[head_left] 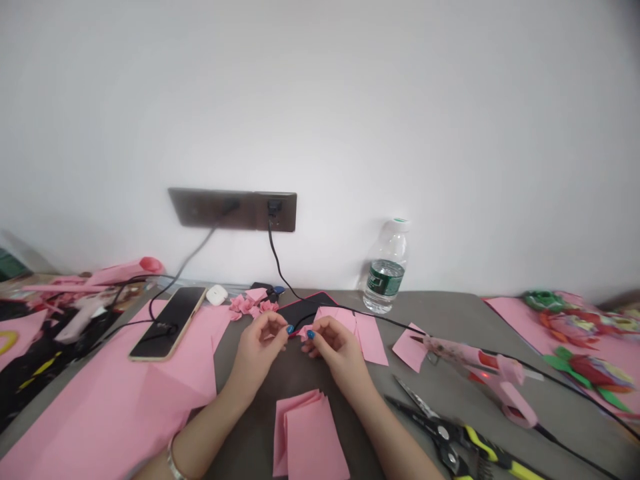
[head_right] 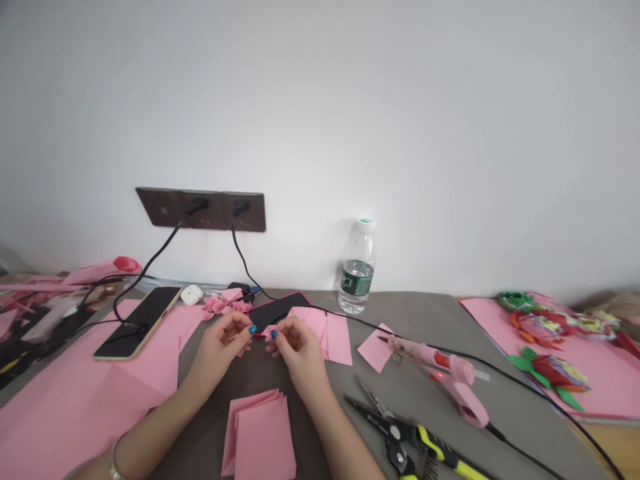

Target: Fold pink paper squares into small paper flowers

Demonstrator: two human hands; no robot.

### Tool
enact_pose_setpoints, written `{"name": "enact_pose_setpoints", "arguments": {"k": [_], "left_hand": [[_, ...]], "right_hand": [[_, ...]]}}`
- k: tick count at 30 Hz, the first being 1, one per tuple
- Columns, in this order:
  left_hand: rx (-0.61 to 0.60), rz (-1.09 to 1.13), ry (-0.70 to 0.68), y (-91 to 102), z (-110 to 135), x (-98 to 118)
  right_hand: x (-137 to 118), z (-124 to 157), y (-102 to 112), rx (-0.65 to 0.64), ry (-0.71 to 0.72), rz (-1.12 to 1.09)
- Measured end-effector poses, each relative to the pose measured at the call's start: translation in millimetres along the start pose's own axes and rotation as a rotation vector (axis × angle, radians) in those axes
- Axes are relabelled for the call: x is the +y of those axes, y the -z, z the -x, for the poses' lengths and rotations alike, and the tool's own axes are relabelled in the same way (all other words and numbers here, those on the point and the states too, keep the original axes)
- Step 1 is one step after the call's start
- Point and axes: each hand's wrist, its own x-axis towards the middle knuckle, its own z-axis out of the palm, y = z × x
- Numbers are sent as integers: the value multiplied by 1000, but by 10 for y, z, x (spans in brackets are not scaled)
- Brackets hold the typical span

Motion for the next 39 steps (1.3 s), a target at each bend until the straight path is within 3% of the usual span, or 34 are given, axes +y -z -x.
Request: {"name": "enact_pose_setpoints", "arguments": {"k": [5, 14, 27, 31, 39], "left_hand": [[-57, -15, 12, -15, 18, 4], [-2, -67, -40, -31, 26, 38], [-158, -241, -181, 38, -4, 94], [-152, -224, -155, 31, 16, 91], [-74, 19, -25, -8, -2, 55]], "right_hand": [[0, 18, -17, 8, -1, 10], [36, 29, -51, -44, 20, 53], [59, 51, -39, -83, 49, 95], [59, 48, -43, -74, 30, 92], [37, 43, -50, -87, -2, 73]]}}
